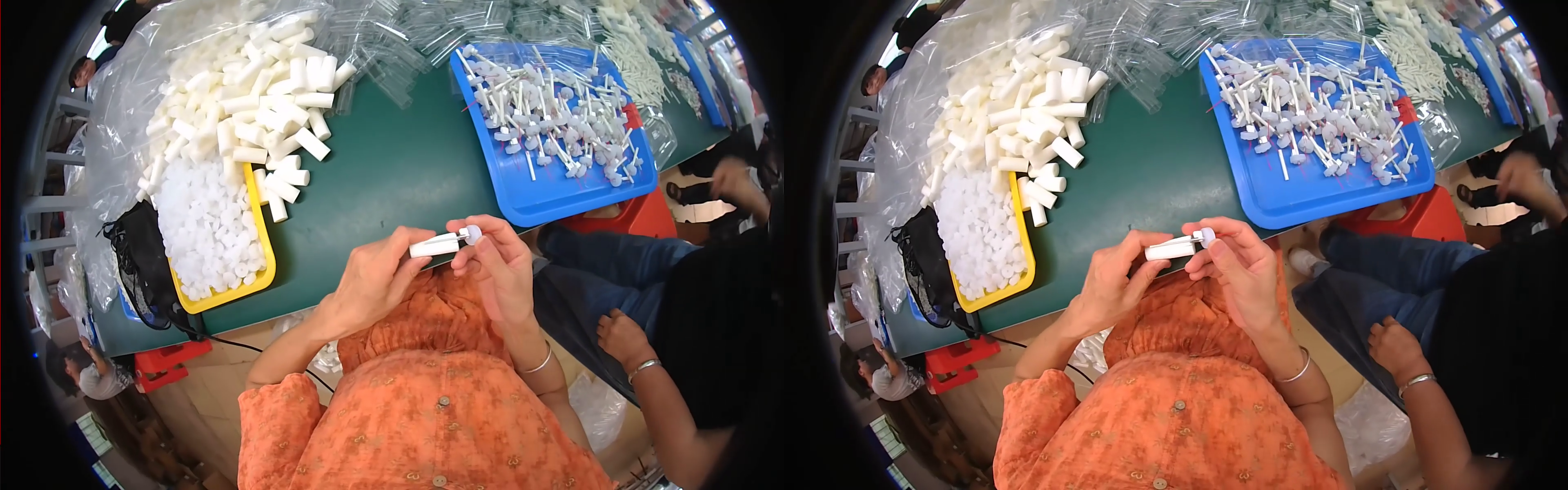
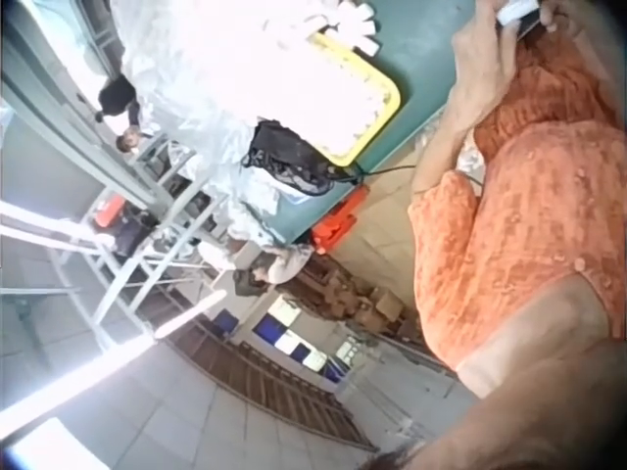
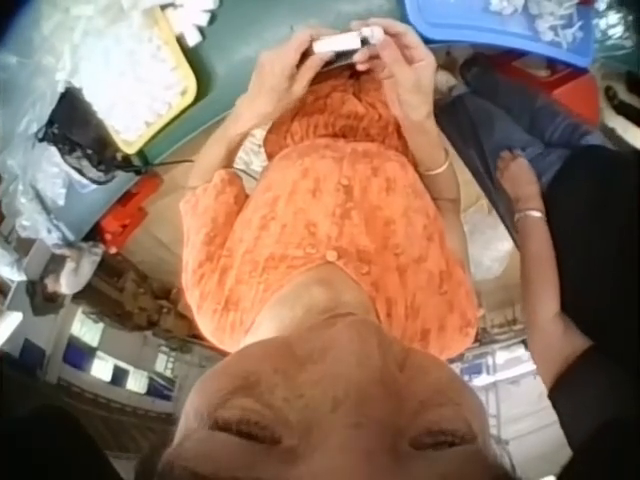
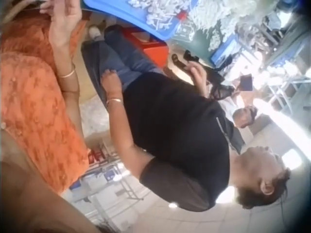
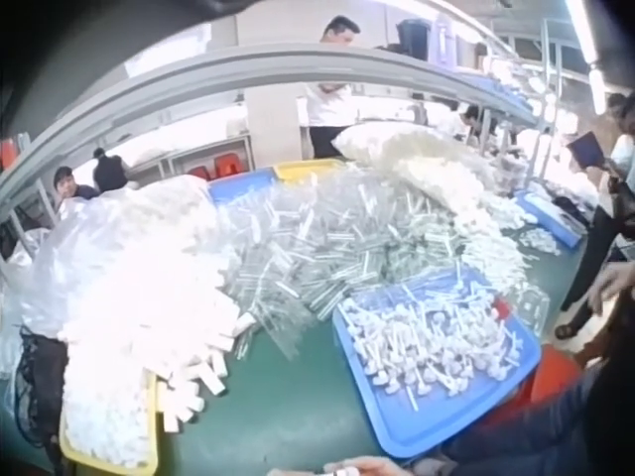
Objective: Assemble small plastic components at a factory workbench.
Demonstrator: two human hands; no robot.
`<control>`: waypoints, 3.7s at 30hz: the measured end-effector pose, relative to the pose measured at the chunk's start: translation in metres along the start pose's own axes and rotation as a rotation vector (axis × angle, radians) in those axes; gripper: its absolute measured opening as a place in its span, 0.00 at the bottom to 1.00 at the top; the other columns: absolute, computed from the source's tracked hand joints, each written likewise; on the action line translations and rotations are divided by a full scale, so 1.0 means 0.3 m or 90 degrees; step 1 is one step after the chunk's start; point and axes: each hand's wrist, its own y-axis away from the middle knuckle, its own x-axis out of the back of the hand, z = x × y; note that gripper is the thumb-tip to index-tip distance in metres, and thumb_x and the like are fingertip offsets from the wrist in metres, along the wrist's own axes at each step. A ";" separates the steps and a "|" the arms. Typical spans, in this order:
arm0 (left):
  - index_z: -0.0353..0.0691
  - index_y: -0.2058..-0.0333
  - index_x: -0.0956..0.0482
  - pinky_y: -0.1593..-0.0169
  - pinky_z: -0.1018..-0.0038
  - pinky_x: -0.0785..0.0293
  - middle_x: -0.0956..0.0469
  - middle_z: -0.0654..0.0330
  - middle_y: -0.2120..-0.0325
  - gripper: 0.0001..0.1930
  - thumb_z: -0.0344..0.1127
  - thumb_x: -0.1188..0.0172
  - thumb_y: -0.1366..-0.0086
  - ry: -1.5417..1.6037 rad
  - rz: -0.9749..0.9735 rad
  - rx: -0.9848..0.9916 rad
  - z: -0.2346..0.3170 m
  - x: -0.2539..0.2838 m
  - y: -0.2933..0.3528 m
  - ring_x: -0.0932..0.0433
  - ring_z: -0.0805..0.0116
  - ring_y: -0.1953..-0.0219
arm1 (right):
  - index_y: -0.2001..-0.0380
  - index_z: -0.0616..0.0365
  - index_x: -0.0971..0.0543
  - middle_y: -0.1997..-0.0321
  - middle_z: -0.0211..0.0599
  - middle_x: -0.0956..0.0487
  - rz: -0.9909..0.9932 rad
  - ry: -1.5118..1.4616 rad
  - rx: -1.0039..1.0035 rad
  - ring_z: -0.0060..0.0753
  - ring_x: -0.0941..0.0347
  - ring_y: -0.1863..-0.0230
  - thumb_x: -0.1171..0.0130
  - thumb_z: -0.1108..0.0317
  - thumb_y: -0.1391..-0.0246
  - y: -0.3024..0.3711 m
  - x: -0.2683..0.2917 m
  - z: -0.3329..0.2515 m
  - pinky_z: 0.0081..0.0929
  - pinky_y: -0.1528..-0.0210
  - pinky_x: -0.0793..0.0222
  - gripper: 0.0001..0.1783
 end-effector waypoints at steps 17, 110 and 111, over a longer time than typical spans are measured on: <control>0.42 0.72 0.24 0.57 0.69 0.35 0.28 0.61 0.73 0.04 0.33 0.44 0.46 -0.525 -0.064 -0.552 0.061 -0.184 -0.564 0.30 0.64 0.63 | 0.47 0.64 0.27 0.49 0.43 0.22 0.251 0.204 0.442 0.25 0.24 0.60 0.47 0.78 0.38 0.032 0.191 -0.162 0.21 0.57 0.24 0.16; 0.34 0.58 0.21 0.65 0.75 0.20 0.20 0.54 0.67 0.13 0.23 0.35 0.42 0.048 0.077 -0.034 0.035 0.006 0.000 0.18 0.64 0.68 | 0.48 0.63 0.29 0.45 0.52 0.25 -0.043 -0.044 0.043 0.27 0.22 0.59 0.45 0.77 0.39 0.035 -0.013 0.014 0.24 0.55 0.21 0.16; 0.34 0.58 0.20 0.65 0.75 0.20 0.20 0.55 0.68 0.12 0.23 0.35 0.42 -0.013 0.080 -0.061 0.032 0.009 0.002 0.18 0.64 0.68 | 0.48 0.63 0.29 0.45 0.52 0.25 -0.026 -0.086 0.010 0.27 0.22 0.59 0.45 0.77 0.39 0.036 -0.017 0.015 0.25 0.54 0.21 0.16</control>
